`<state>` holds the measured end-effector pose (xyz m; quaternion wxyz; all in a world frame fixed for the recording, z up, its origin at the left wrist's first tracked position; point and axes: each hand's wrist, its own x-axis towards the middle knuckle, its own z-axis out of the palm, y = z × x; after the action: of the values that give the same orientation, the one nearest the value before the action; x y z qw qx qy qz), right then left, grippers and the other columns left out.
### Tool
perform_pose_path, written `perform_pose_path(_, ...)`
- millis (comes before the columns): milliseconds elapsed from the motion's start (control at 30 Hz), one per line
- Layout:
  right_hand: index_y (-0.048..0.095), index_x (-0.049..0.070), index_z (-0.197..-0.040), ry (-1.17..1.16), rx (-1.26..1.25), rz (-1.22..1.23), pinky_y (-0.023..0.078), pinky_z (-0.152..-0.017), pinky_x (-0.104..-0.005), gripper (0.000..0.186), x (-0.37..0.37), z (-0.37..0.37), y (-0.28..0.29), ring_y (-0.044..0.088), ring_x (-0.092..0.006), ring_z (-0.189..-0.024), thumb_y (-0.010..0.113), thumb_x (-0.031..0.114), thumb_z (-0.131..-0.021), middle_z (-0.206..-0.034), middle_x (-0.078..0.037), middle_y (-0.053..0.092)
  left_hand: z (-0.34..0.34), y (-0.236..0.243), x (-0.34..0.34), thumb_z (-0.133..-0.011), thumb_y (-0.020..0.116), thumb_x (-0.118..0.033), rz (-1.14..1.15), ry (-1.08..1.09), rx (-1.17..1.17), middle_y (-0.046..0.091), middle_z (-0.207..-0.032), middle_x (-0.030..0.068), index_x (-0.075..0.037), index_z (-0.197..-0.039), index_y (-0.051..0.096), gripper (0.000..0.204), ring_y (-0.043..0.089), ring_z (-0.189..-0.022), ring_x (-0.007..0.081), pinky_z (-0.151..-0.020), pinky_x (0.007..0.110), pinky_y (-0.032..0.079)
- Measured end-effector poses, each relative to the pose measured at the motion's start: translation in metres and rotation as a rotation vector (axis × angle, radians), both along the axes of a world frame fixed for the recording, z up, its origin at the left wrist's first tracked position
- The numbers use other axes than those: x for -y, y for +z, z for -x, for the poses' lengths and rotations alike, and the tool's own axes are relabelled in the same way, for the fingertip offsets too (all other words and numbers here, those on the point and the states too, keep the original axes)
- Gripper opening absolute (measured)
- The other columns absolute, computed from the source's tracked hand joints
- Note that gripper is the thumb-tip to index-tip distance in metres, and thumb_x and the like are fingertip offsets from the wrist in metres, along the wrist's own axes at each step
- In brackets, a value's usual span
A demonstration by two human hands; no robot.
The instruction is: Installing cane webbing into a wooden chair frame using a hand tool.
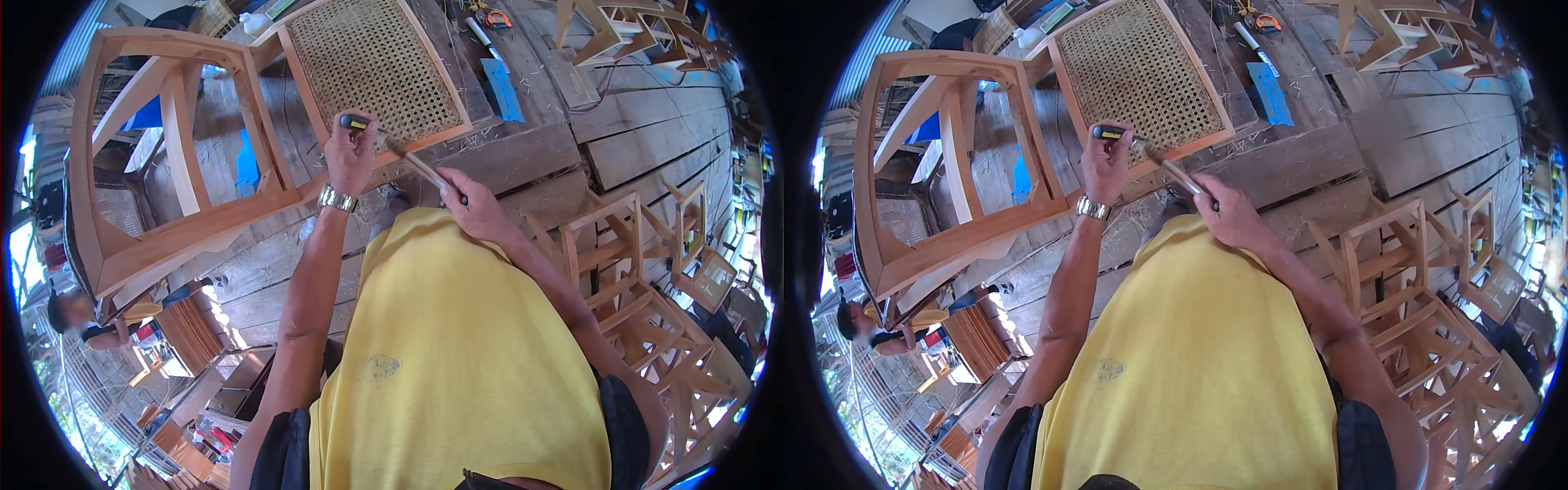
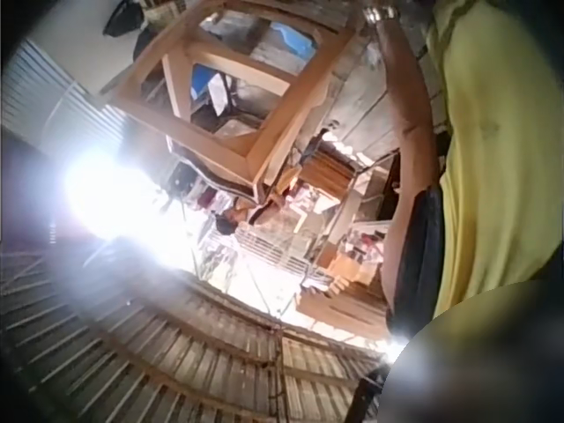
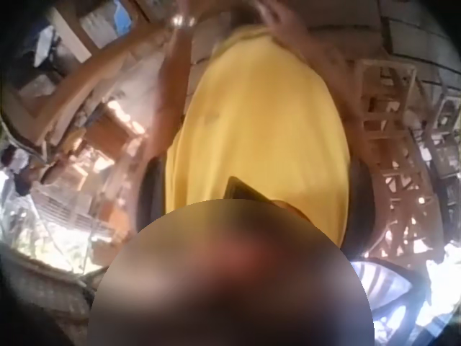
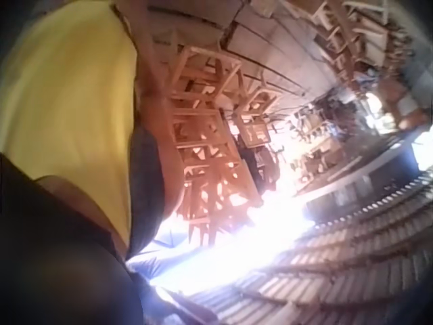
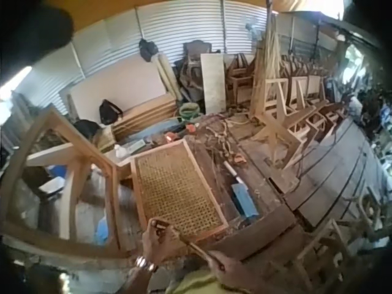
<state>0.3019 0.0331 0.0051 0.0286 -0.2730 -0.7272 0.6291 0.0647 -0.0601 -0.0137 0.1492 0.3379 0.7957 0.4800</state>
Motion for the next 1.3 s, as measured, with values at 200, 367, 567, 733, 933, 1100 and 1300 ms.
perform_pose_path(200,0.055,0.002,-0.136,-0.157,-0.012,0.004,0.046,-0.071,-0.0248,0.036,-0.003,-0.015,0.004,0.052,-0.0082,-0.074,0.052,0.014,-0.102,-0.086,-0.002,0.061,0.016,0.000,-0.002,-0.095,0.069,-0.009,-0.300,0.074,0.082,0.070,-0.089,-0.0004,-0.009,-0.104,0.061,0.013,0.057,-0.071,0.0036,-0.063,0.022,0.047)
perform_pose_path(367,0.052,0.001,-0.139,-0.436,-0.141,0.257,0.046,-0.062,-0.0244,0.037,-0.030,-0.023,-0.023,0.055,-0.0091,-0.067,0.051,0.017,-0.105,-0.081,-0.001,0.057,0.051,-0.003,0.005,-0.096,0.069,-0.009,-0.421,0.284,0.164,0.071,-0.103,0.0054,-0.008,-0.113,0.056,0.021,0.064,-0.088,0.0089,-0.076,0.024,0.053)
perform_pose_path(567,0.050,0.002,-0.140,-0.489,-0.114,0.449,0.039,-0.052,-0.0204,0.039,-0.052,-0.003,-0.003,0.046,-0.0040,-0.059,0.055,0.016,-0.104,-0.077,0.001,0.052,0.086,0.007,0.013,-0.095,0.071,-0.010,-0.479,0.350,0.235,0.071,-0.111,0.0081,-0.007,-0.115,0.058,0.025,0.065,-0.095,0.0108,-0.080,0.024,0.054)
perform_pose_path(733,0.051,0.003,-0.140,-0.545,-0.113,0.561,0.034,-0.048,-0.0201,0.038,-0.038,0.029,0.004,0.036,-0.0031,-0.054,0.055,0.016,-0.104,-0.073,0.003,0.044,0.106,0.010,0.001,-0.096,0.068,-0.007,-0.478,0.392,0.233,0.068,-0.097,0.0013,-0.004,-0.110,0.062,0.016,0.062,-0.089,0.0064,-0.079,0.021,0.050)
perform_pose_path(933,0.053,0.002,-0.136,-0.584,-0.085,0.626,0.032,-0.047,-0.0206,0.035,-0.025,0.051,0.004,0.037,-0.0033,-0.053,0.055,0.013,-0.103,-0.073,0.004,0.043,0.112,0.009,-0.027,-0.095,0.069,-0.005,-0.495,0.366,0.199,0.064,-0.094,-0.0016,-0.005,-0.105,0.062,0.012,0.058,-0.083,0.0040,-0.075,0.019,0.047)
perform_pose_path(1100,0.053,0.002,-0.136,-0.652,-0.101,0.597,0.032,-0.048,-0.0201,0.035,-0.030,0.077,0.003,0.037,-0.0030,-0.053,0.055,0.013,-0.103,-0.073,0.004,0.044,0.124,-0.007,-0.037,-0.095,0.068,-0.002,-0.459,0.339,0.188,0.064,-0.097,-0.0028,-0.006,-0.108,0.062,0.015,0.056,-0.085,0.0038,-0.076,0.018,0.045)
perform_pose_path(1300,0.052,0.001,-0.137,-0.613,-0.067,0.616,0.033,-0.048,-0.0196,0.037,-0.046,0.115,0.004,0.038,-0.0026,-0.054,0.056,0.014,-0.103,-0.074,0.004,0.044,0.138,-0.006,-0.046,-0.095,0.068,-0.002,-0.486,0.387,0.196,0.063,-0.094,-0.0041,-0.007,-0.107,0.063,0.014,0.054,-0.083,0.0029,-0.076,0.019,0.045)
